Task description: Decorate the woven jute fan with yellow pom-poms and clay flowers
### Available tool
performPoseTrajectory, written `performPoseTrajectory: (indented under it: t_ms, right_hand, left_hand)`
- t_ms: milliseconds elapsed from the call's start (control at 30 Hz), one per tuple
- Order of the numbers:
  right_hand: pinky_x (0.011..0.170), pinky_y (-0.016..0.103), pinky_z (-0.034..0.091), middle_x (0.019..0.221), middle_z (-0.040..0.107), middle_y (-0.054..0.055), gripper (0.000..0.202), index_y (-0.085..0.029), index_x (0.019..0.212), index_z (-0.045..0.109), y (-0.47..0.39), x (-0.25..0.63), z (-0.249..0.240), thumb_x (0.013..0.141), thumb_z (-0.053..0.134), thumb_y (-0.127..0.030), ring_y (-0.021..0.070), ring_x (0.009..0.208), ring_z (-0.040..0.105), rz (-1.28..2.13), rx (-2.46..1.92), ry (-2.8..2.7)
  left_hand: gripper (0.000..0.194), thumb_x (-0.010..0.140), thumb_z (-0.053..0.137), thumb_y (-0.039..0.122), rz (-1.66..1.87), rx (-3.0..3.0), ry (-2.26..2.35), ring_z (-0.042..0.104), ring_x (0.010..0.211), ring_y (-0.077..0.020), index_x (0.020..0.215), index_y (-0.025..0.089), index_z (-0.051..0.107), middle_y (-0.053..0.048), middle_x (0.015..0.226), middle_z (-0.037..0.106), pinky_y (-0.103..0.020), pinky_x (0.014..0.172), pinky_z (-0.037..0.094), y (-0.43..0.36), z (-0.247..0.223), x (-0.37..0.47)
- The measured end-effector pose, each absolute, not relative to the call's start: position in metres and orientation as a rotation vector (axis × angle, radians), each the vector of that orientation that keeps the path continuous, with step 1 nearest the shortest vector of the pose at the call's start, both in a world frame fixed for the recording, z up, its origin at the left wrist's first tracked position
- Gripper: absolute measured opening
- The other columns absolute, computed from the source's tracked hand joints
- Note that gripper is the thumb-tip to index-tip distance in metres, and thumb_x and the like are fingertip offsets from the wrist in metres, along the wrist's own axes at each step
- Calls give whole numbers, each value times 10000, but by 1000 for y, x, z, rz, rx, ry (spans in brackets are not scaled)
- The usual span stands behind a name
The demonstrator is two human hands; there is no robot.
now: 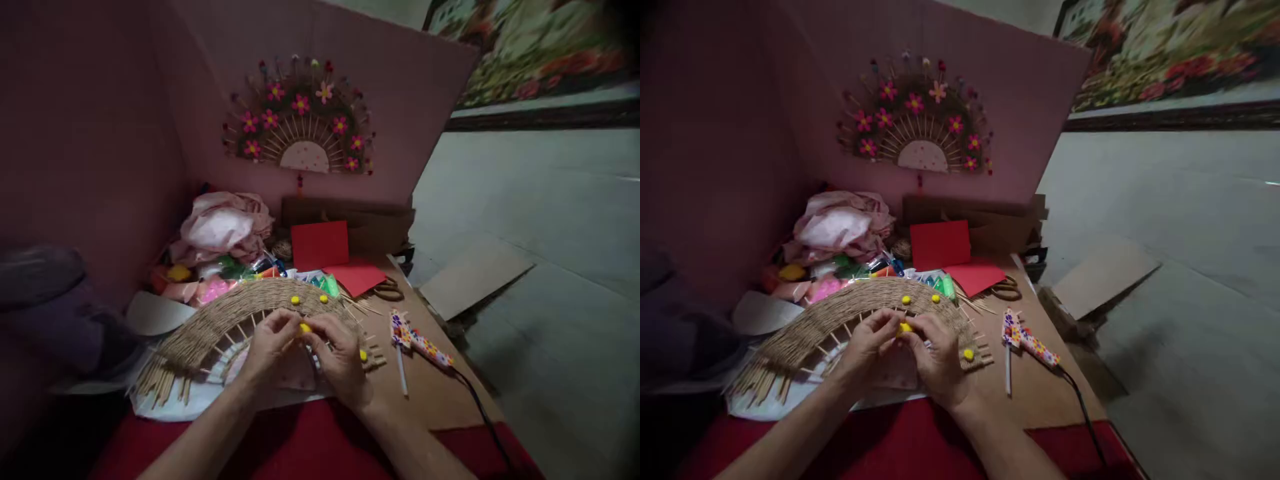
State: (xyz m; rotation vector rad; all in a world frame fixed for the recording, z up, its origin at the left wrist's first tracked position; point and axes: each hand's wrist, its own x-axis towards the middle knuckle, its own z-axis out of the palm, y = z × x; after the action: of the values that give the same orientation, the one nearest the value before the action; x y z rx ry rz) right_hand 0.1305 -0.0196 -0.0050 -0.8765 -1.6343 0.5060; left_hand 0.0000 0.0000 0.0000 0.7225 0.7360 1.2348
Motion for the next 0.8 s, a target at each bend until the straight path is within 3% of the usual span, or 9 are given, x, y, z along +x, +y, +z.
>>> performPoseTrajectory:
  t_ms: [133, 333, 467, 567, 700, 800]
  right_hand:
    - [681, 259, 474, 835, 648, 46, 118, -193, 905, 694, -18, 130, -4, 838, 597, -199, 150, 780, 600, 589, -899, -1578]
    - [466, 224, 454, 590, 612, -9, 206, -159, 833, 676, -12, 127, -8, 765, 669, -354, 105, 480, 542, 1096, -982, -1145]
    - [432, 206, 443, 531, 603, -23, 269, -148, 844, 672, -8, 129, -7, 728, 699, -390, 88, 430, 513, 1167, -957, -989]
    - [415, 189, 425, 581, 607, -11, 255, -150, 860, 691, -7, 131, -6, 741, 692, -376, 78, 446, 502, 1115, -993, -1020]
    - [394, 188, 406, 821, 604, 18, 183, -186, 862, 721, -6, 132, -7, 745, 694, -324, 56, 475, 483, 954, -985, -1135]
    - [401, 203, 418, 821, 580, 13, 170, -209, 906, 714, -7, 131, -9, 772, 667, -302, 69, 485, 490, 925, -966, -1176]
  left_hand:
    - [276, 599, 810, 281, 1194, 654, 776, 526, 544, -45, 703, 139, 597, 33, 643, 575, -143, 536, 426, -5, 8, 0]
    - [308, 570, 812, 244, 1177, 535, 790, 542, 530, -71, 773, 159, 598, 19, 671, 606, -186, 533, 450, -7, 16, 1]
    - [291, 570, 811, 229, 1222, 527, 843, 521, 508, -44, 781, 151, 626, 25, 683, 611, -153, 506, 416, -5, 14, 1]
    - [275, 600, 802, 267, 1229, 572, 833, 526, 528, -41, 796, 146, 652, 15, 712, 624, -145, 509, 410, -4, 11, 1]
    - [275, 629, 791, 276, 1186, 666, 769, 551, 583, -55, 827, 127, 672, -14, 758, 641, -156, 549, 432, -4, 7, 0]
    - [271, 615, 799, 234, 1164, 688, 765, 565, 598, -72, 828, 136, 661, -15, 752, 643, -176, 568, 448, -4, 5, -1]
